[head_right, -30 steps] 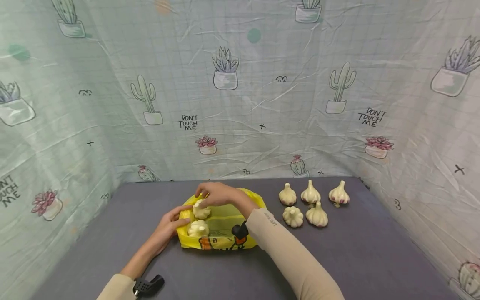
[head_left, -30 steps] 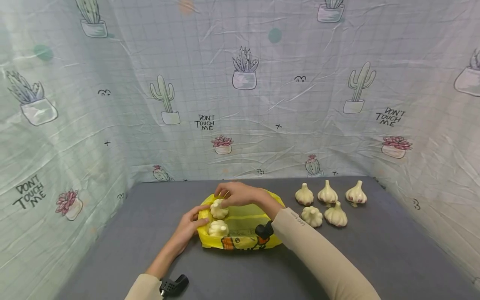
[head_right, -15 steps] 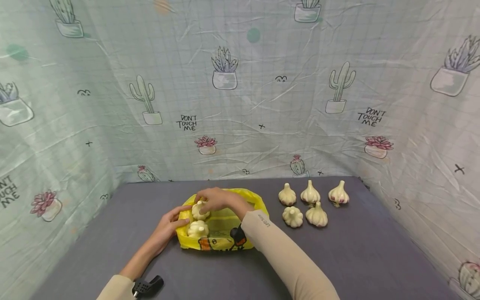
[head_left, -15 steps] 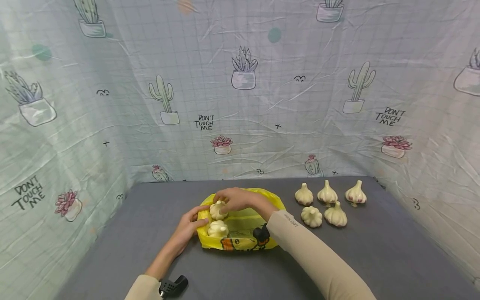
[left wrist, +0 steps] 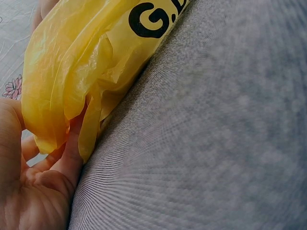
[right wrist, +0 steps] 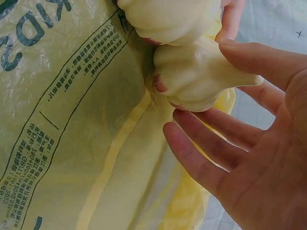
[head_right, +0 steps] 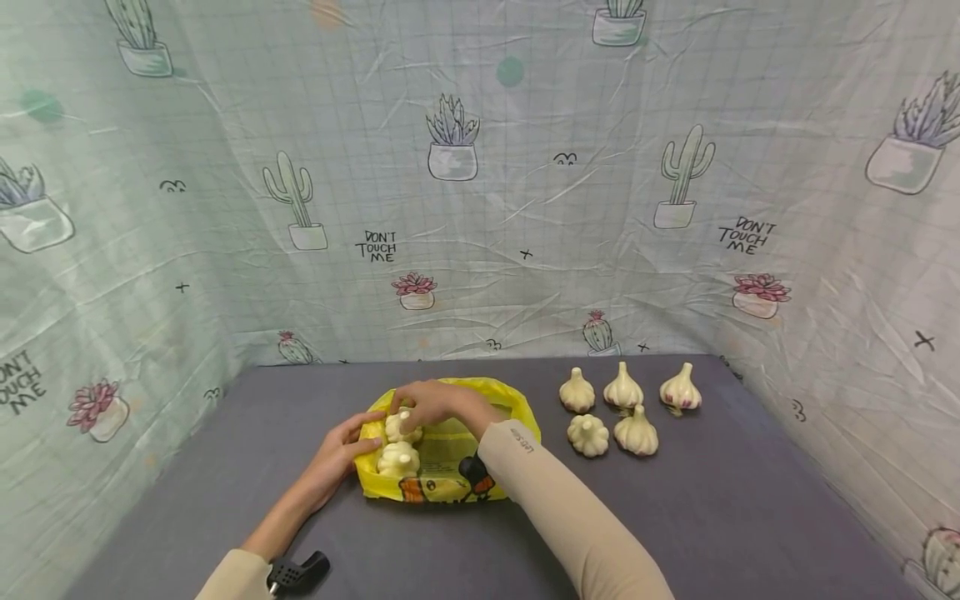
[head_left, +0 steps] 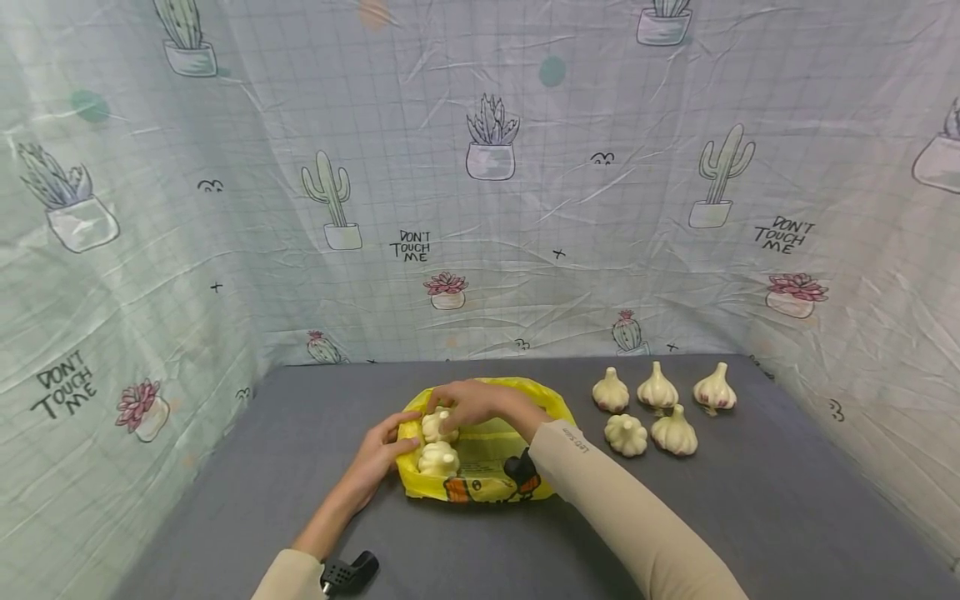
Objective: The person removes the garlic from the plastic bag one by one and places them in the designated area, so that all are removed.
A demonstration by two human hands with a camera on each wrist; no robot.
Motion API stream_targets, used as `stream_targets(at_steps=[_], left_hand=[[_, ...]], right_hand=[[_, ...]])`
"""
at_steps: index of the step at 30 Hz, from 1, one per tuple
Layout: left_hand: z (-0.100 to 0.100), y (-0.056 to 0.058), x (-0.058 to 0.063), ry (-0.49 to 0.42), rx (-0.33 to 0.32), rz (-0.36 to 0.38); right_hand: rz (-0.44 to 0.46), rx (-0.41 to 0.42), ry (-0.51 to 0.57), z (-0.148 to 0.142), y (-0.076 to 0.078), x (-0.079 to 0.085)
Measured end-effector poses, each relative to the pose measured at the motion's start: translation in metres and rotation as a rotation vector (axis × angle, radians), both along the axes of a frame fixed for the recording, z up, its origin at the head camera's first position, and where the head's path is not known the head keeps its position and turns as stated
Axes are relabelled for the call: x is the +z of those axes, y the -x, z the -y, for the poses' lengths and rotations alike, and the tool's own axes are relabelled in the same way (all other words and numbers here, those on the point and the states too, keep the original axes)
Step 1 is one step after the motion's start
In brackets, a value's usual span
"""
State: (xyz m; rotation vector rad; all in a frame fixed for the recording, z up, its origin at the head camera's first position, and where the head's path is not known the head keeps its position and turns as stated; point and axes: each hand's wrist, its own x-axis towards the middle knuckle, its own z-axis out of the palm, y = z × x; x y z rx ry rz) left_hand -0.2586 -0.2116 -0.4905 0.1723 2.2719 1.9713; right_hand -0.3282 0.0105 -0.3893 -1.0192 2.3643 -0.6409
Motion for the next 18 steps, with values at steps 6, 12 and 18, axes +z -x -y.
stream_targets(at_steps=[6, 12, 18], left_hand=[[0.0, -0.0007, 0.0002, 0.007, 0.005, -0.005], [0.0, -0.0005, 0.0004, 0.009, 0.006, -0.002], [-0.0002, -0.0004, 0.0007, 0.011, 0.008, 0.001]], right_hand=[[-0.001, -0.01, -0.025, 0.0008, 0.0, -0.0003], [0.0, -0.036, -0.019, 0.0015, -0.0006, -0.0028], [-0.044, -0.044, -0.023, 0.0043, -0.0009, -0.0041]])
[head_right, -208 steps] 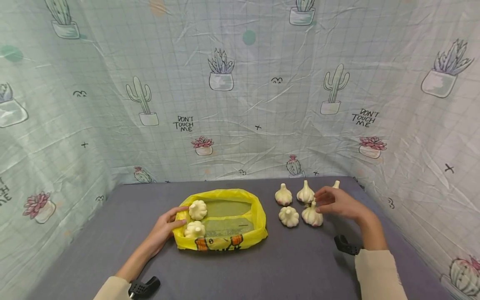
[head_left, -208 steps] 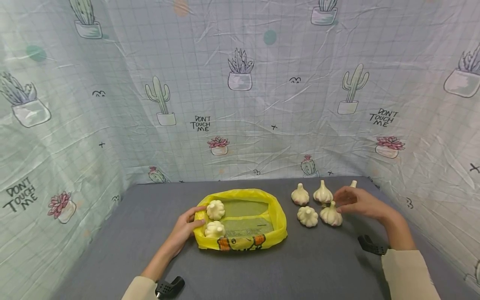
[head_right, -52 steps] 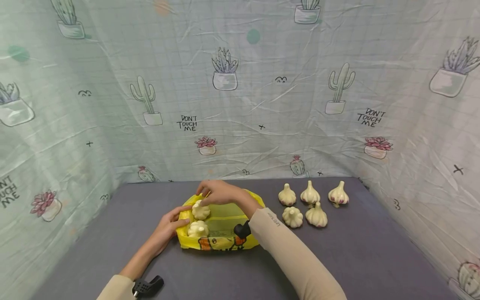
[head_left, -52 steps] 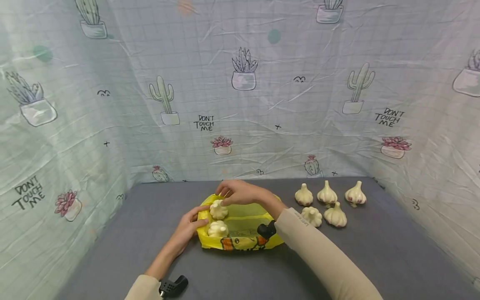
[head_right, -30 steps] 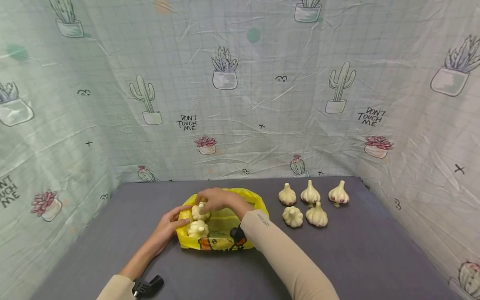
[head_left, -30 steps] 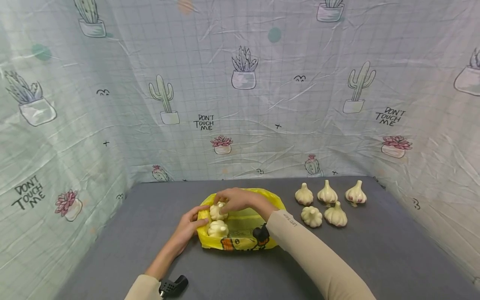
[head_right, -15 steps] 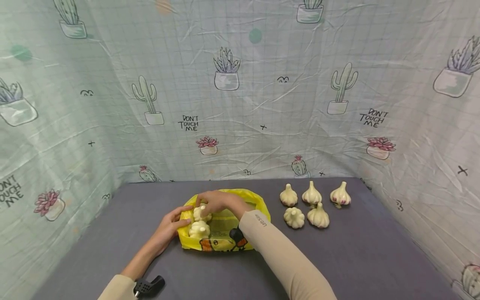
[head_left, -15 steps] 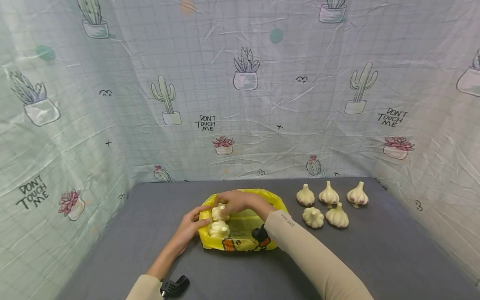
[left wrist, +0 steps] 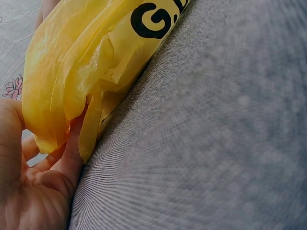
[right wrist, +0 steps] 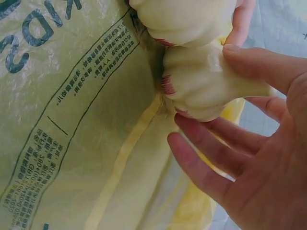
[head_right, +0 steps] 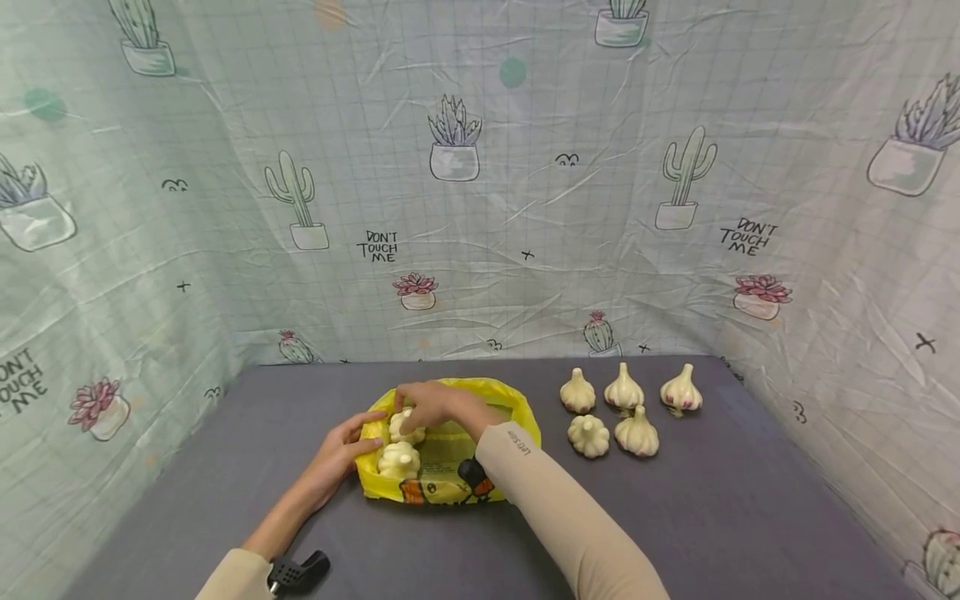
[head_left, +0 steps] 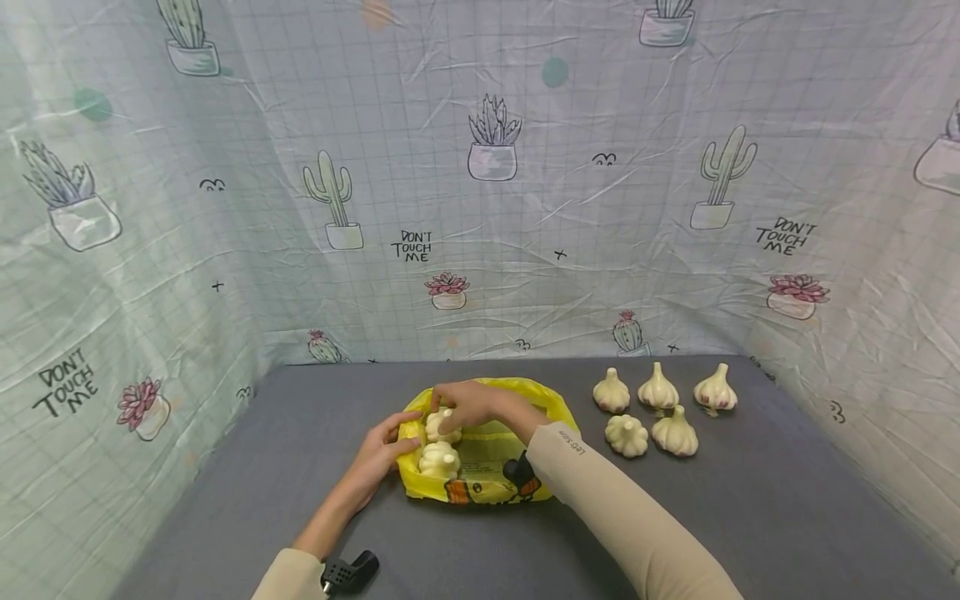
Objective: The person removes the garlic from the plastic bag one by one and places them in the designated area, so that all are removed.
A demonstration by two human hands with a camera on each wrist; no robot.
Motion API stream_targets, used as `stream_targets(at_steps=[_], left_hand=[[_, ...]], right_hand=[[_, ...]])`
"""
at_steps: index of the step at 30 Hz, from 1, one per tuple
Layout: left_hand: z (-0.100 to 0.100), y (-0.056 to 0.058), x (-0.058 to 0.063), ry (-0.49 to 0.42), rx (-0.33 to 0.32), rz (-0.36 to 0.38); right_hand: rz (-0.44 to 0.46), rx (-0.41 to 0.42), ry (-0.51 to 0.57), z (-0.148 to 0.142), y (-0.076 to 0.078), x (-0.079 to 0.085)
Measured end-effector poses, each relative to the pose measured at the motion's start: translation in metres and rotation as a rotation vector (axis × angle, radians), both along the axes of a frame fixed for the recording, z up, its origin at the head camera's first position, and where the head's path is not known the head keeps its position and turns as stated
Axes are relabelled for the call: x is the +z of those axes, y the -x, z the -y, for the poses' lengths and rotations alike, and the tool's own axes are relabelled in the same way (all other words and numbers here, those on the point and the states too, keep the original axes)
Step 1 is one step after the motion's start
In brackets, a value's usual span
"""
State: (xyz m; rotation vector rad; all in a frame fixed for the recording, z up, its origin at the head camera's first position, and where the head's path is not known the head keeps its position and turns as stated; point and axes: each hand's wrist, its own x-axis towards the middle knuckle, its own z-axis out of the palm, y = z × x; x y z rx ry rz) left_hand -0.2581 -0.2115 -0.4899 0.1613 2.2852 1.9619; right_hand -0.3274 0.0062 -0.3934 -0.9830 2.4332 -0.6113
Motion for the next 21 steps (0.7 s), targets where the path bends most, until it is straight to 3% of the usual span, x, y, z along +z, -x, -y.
stream_targets(at_steps=[21], left_hand=[[0.001, -0.001, -0.001, -0.031, -0.023, -0.009]], right_hand=[[-0.14, -0.012, -0.07, 0.014, -0.008, 0.0]])
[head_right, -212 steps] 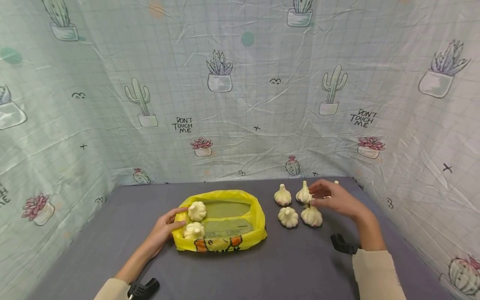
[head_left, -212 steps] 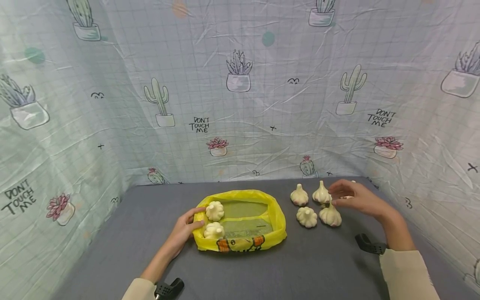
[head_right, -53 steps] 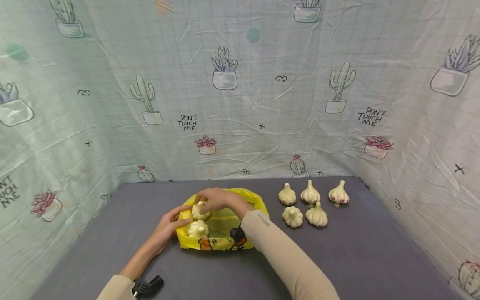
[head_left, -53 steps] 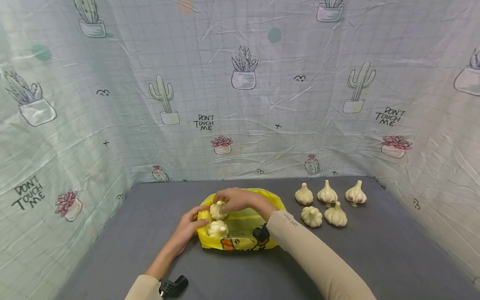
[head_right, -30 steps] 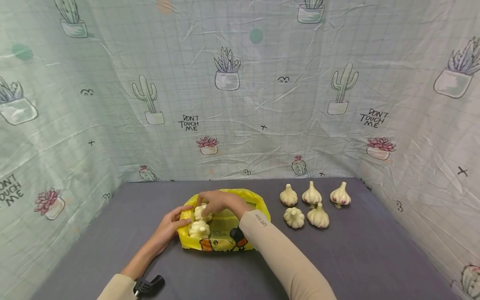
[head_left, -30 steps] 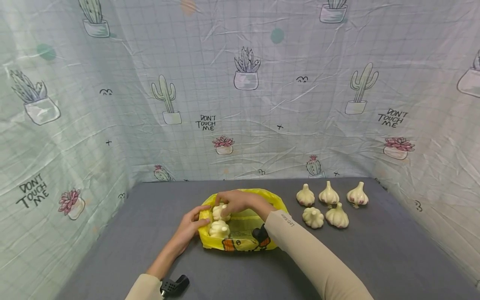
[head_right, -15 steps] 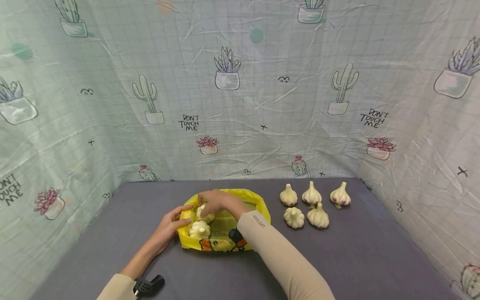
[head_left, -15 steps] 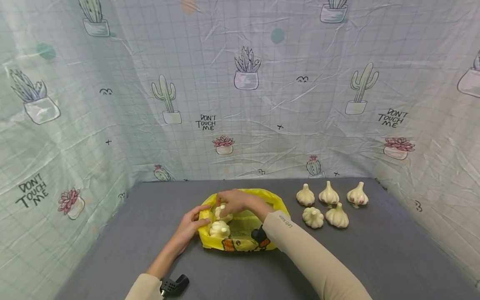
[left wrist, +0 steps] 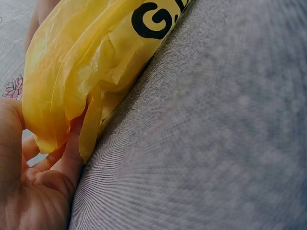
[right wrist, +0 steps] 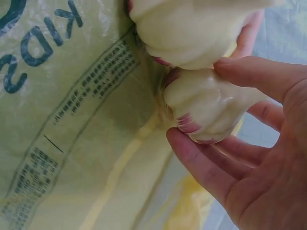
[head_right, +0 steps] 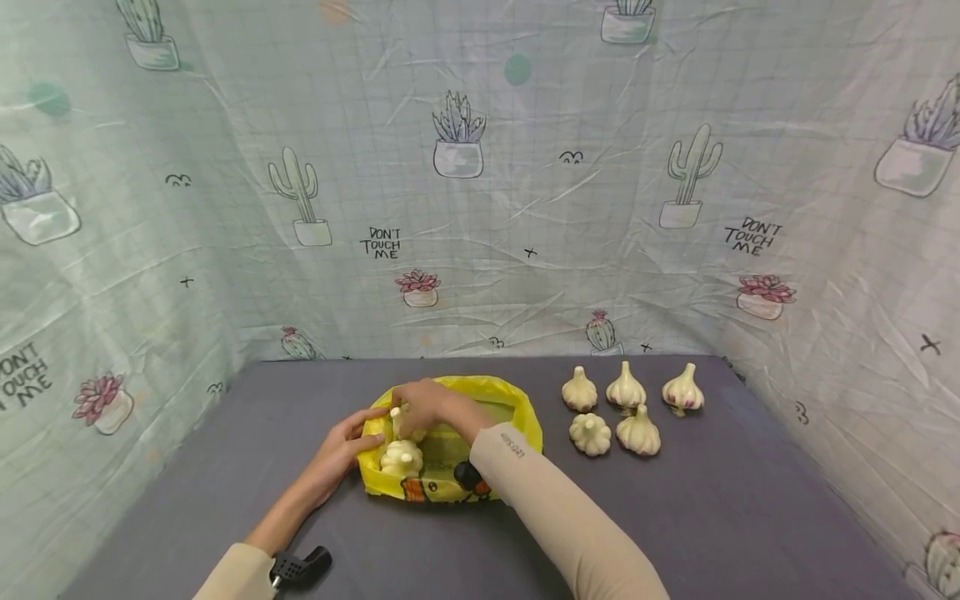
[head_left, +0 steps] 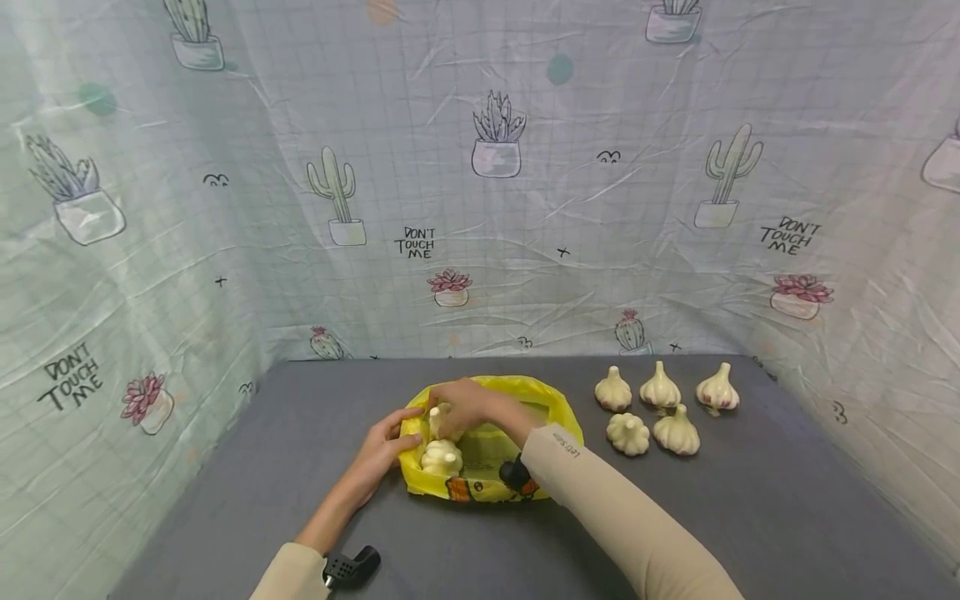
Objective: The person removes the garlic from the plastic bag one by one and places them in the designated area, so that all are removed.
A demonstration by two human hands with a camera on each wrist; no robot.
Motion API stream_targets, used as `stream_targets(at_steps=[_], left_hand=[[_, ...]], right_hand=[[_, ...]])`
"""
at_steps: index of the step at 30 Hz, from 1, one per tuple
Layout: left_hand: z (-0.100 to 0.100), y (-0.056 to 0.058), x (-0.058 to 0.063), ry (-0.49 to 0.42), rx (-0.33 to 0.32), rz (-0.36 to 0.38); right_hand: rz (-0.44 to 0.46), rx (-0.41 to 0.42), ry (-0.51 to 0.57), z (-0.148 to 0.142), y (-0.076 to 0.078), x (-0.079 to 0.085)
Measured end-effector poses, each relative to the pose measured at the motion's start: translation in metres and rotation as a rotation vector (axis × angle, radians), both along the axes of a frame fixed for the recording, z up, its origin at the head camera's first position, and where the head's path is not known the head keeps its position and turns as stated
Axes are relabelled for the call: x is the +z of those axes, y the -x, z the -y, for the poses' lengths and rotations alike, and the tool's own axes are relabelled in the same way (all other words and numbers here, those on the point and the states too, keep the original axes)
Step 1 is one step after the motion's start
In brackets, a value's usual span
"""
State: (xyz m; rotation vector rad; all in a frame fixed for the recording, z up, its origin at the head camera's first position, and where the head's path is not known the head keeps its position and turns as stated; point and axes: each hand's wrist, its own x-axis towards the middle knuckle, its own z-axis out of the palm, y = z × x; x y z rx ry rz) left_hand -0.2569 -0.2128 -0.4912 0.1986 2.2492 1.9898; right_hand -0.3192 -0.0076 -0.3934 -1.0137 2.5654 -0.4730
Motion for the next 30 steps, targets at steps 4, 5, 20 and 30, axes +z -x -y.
stream_targets(at_steps=[4, 5, 20, 30], left_hand=[[-0.002, 0.001, 0.0, 0.012, 0.011, -0.002], [-0.002, 0.001, 0.0, 0.016, 0.02, -0.001], [-0.003, 0.001, 0.0, 0.041, 0.044, -0.006], [-0.003, -0.001, 0.004, 0.053, 0.04, -0.006]], right_hand=[[-0.025, -0.002, -0.011, -0.003, 0.0, 0.008], [-0.032, -0.001, -0.01, -0.004, 0.0, 0.01], [-0.113, 0.053, 0.113, -0.025, -0.015, 0.042], [-0.107, 0.045, 0.179, -0.045, -0.025, 0.05]])
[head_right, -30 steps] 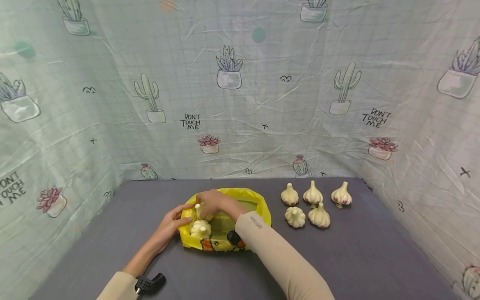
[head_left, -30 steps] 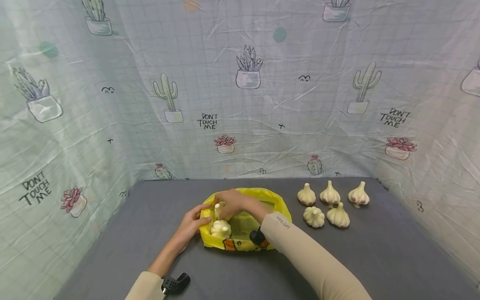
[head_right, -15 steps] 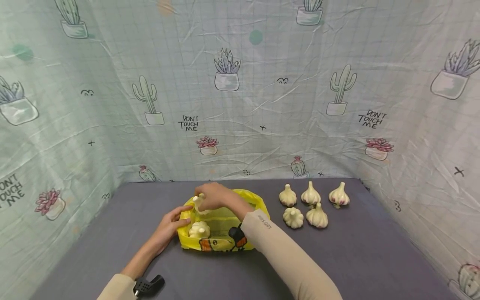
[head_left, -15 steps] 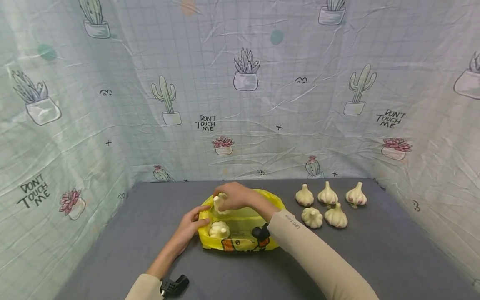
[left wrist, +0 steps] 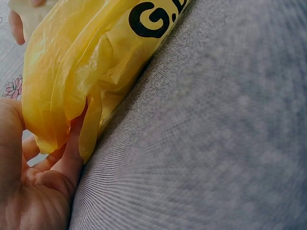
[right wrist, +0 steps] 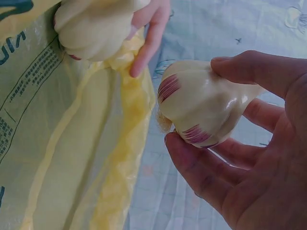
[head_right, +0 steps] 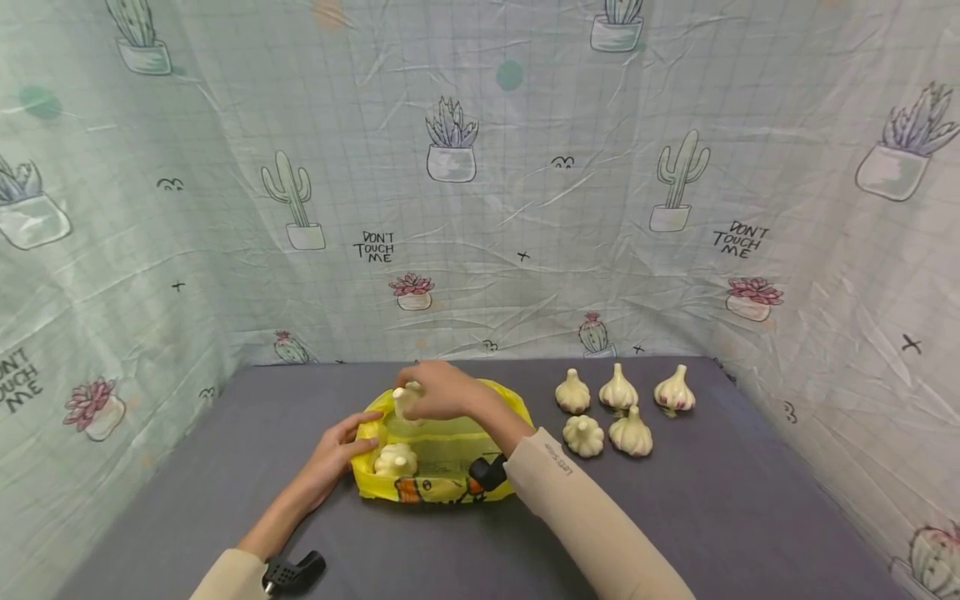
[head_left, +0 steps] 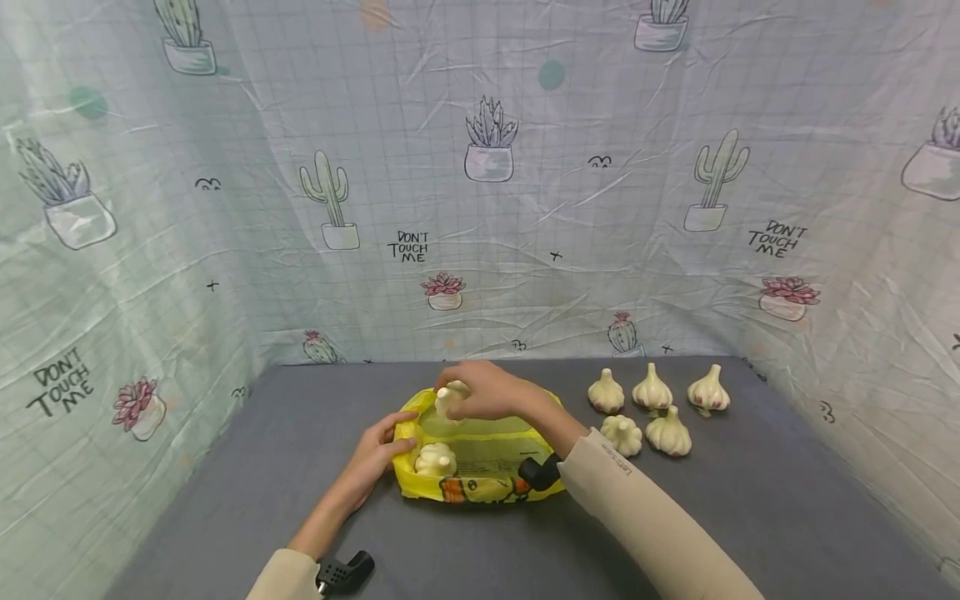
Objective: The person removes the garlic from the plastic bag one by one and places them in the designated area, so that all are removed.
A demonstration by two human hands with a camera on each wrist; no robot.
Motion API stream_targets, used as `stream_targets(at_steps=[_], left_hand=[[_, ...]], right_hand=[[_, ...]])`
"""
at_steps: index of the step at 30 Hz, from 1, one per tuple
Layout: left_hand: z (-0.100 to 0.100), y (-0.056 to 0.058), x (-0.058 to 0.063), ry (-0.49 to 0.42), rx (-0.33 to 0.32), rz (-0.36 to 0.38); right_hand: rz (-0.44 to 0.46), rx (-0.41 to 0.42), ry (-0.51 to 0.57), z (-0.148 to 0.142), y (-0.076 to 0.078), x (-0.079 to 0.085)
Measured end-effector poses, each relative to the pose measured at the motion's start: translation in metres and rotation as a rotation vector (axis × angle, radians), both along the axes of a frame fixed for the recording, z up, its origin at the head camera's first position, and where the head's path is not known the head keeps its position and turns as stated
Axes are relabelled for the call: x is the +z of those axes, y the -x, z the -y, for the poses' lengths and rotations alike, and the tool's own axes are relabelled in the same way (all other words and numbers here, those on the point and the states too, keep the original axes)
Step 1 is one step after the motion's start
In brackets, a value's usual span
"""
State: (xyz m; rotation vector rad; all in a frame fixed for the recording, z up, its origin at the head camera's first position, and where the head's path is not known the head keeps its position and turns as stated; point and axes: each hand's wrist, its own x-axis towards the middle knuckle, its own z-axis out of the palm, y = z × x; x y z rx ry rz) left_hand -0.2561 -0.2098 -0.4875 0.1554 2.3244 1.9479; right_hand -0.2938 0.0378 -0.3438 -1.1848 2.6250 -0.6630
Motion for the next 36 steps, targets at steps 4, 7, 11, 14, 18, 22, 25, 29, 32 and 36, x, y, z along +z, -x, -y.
stream_targets(at_steps=[4, 7, 11, 14, 18, 22, 25, 29, 32, 36], left_hand=[[0.0, -0.001, 0.0, -0.013, -0.008, 0.007], [-0.001, -0.001, 0.0, -0.025, -0.013, 0.012], [-0.001, -0.001, 0.0, -0.027, -0.014, 0.01], [0.0, -0.001, 0.0, -0.023, -0.013, 0.008], [0.001, -0.001, 0.0, -0.02, -0.017, 0.006], [0.001, -0.001, 0.0, -0.017, -0.019, 0.003], [0.001, -0.001, -0.001, -0.016, -0.02, 0.001], [0.0, 0.001, -0.003, -0.029, -0.015, 0.01], [0.0, 0.001, -0.003, -0.039, -0.007, 0.018], [0.0, 0.002, -0.003, -0.04, -0.009, 0.018]], right_hand=[[0.01, 0.0, 0.047, -0.01, -0.005, 0.0], [0.009, 0.004, 0.062, -0.017, -0.009, 0.001], [-0.007, 0.009, 0.065, -0.025, -0.015, 0.002], [-0.015, 0.008, 0.08, -0.031, -0.019, 0.003], [-0.022, 0.0, 0.1, -0.039, -0.024, 0.004], [-0.013, -0.011, 0.12, -0.049, -0.029, 0.003], [0.012, -0.018, 0.148, -0.057, -0.033, 0.003], [0.045, -0.036, 0.209, -0.068, -0.04, 0.005], [0.056, -0.049, 0.253, -0.076, -0.045, 0.008], [0.065, -0.071, 0.282, -0.085, -0.052, 0.011]])
